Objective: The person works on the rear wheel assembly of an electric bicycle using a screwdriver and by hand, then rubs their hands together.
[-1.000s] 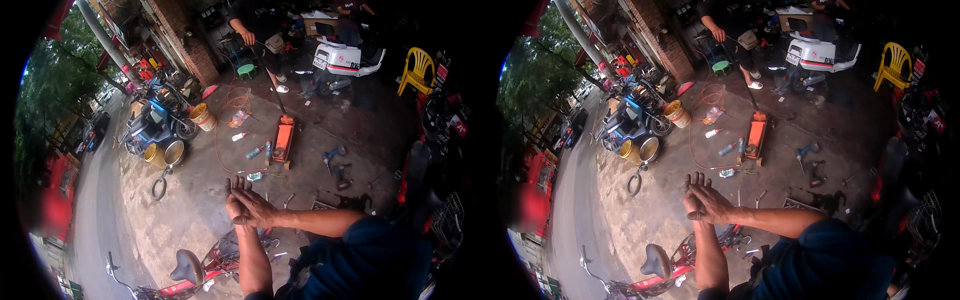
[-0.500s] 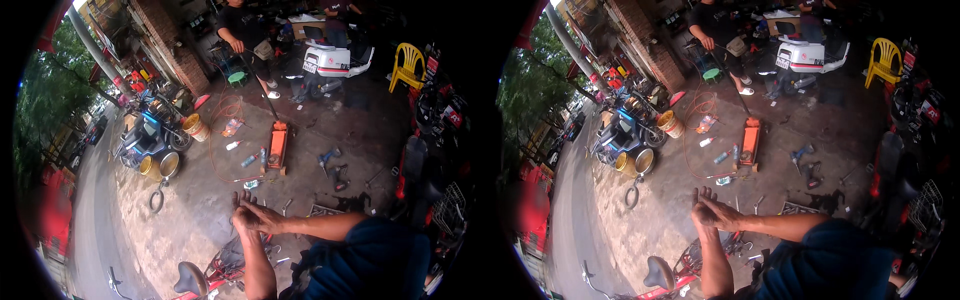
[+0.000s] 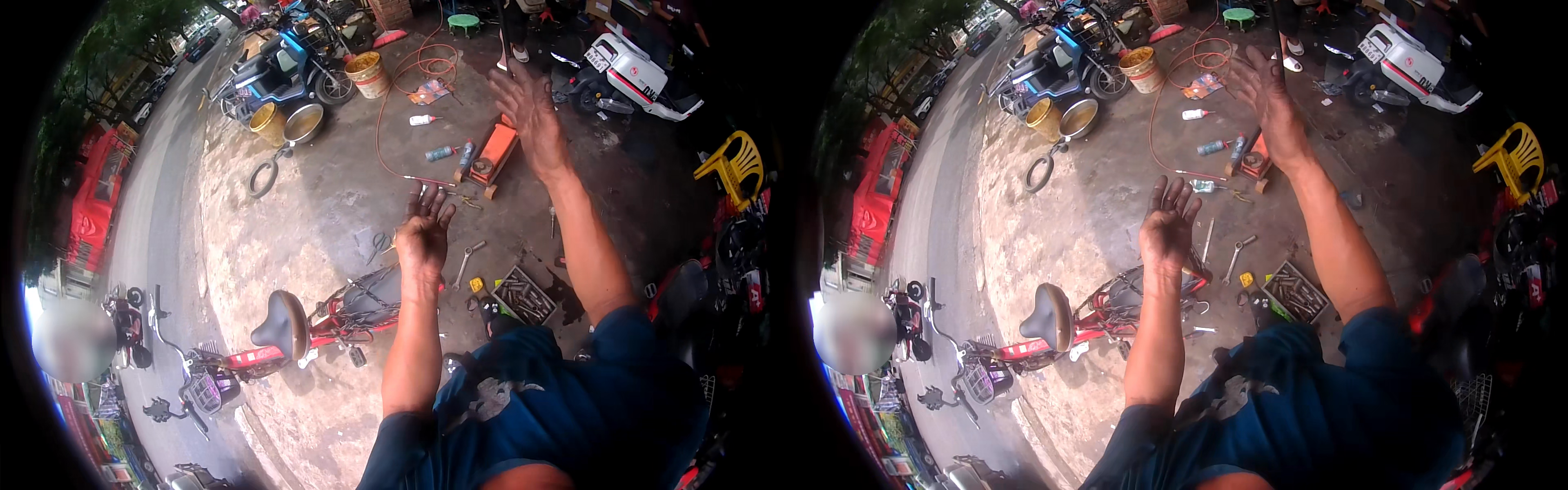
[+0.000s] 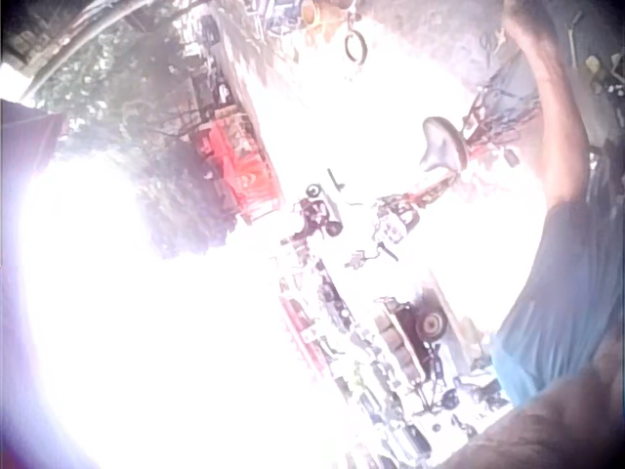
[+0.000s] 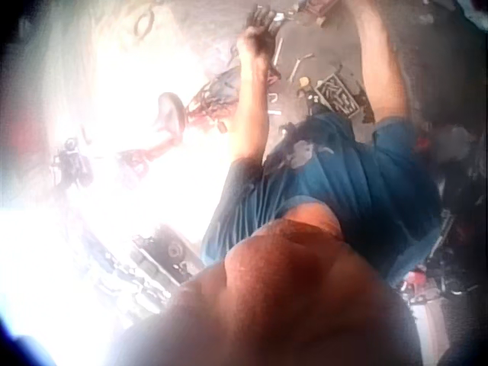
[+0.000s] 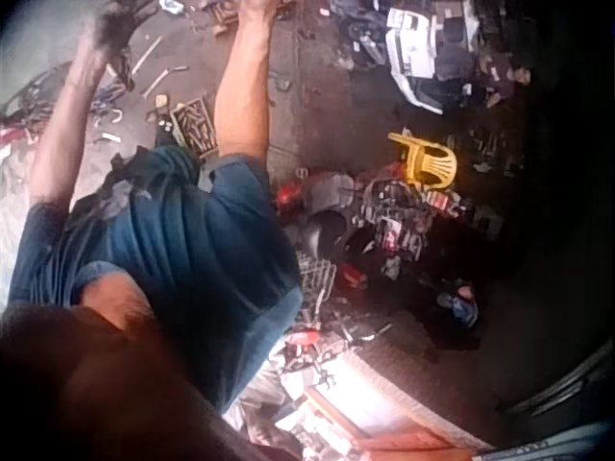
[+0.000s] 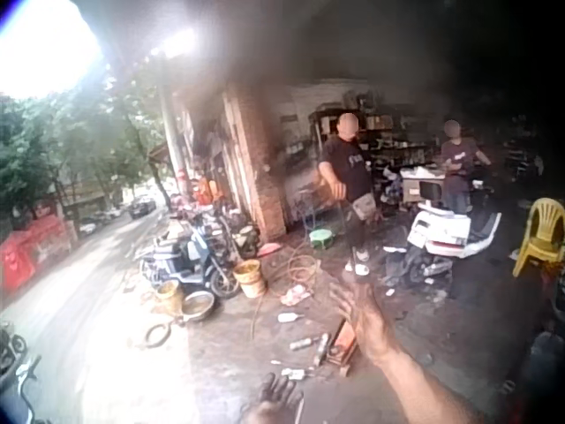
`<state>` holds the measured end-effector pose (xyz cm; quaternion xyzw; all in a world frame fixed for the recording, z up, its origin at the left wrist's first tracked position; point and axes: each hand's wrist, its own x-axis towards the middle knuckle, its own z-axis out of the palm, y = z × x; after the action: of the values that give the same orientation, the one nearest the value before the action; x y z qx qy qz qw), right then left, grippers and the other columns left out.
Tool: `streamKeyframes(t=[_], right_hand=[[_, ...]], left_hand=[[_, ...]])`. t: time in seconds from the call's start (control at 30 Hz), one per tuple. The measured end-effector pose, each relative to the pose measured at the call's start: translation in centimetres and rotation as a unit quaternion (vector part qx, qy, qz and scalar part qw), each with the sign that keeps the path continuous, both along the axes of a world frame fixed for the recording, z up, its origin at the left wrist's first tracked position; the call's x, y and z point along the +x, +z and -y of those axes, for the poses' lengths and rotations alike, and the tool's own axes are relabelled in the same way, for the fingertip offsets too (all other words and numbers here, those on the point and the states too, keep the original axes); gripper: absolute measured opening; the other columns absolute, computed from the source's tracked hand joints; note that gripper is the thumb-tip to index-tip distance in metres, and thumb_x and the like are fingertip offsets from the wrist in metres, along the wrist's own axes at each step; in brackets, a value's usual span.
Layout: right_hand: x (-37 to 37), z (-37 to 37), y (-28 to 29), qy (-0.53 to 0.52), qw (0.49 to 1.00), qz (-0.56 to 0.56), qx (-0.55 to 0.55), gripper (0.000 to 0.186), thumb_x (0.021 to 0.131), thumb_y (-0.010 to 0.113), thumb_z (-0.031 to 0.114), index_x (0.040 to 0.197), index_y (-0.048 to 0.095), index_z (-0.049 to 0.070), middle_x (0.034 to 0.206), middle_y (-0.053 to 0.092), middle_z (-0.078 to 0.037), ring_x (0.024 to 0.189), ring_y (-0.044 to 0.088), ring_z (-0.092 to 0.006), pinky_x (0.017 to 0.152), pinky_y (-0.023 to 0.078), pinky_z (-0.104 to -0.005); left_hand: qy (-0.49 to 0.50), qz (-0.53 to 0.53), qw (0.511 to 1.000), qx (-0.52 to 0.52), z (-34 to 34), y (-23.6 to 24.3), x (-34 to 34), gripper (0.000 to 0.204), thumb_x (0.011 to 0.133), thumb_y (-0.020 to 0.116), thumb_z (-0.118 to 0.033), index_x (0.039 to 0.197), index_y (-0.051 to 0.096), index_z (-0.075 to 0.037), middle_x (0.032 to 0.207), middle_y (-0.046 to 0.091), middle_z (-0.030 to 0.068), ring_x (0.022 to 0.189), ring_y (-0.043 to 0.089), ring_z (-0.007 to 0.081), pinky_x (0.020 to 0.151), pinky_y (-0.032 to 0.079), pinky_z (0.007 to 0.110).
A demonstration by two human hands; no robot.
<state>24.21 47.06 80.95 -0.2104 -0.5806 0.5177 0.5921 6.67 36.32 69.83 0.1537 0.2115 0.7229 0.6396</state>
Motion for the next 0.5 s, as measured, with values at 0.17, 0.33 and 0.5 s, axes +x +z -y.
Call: streamKeyframes(t=[0.17,0.33,0.5], right_hand=[[-0.9,1.3,1.6,-0.028,0.997,-0.003,0.068,0.086,0.086,0.028,0.064,0.138,0.015,-0.003,0.137,0.032,-0.022,0.129,0.030,-0.0289,0.106,0.020,-0.0395],[-7.7,7.9,-11.0,0.091,0.882,0.431,0.167,0.086,0.081,0.043,0.064,0.136,0.026,0.001,0.136,0.032,-0.021,0.130,0.028,-0.0307,0.106,0.022,-0.0401],[-7.8,9.5,-10.7,0.007,0.920,0.349,0.180,0.087,0.073,0.056,0.061,0.132,0.035,0.001,0.133,0.036,-0.021,0.126,0.030,-0.0362,0.105,0.024,-0.0431]], left_hand=[[-0.001,-0.008,1.000,-0.018,0.7,-0.3,0.8,0.070,0.064,0.044,0.000,0.133,0.031,-0.003,0.131,0.038,0.0174,0.120,0.039,0.0311,0.102,0.029,0.047],[-0.052,0.114,0.975,0.183,0.2,-5.7,2.1,0.063,0.081,0.057,-0.029,0.133,0.033,-0.004,0.137,0.034,0.0142,0.125,0.034,0.0306,0.105,0.025,0.045],[0.001,0.003,0.999,0.032,0.8,-3.8,3.9,0.068,0.084,0.052,-0.040,0.136,0.026,-0.005,0.137,0.031,0.0146,0.126,0.033,0.0303,0.106,0.025,0.044]])
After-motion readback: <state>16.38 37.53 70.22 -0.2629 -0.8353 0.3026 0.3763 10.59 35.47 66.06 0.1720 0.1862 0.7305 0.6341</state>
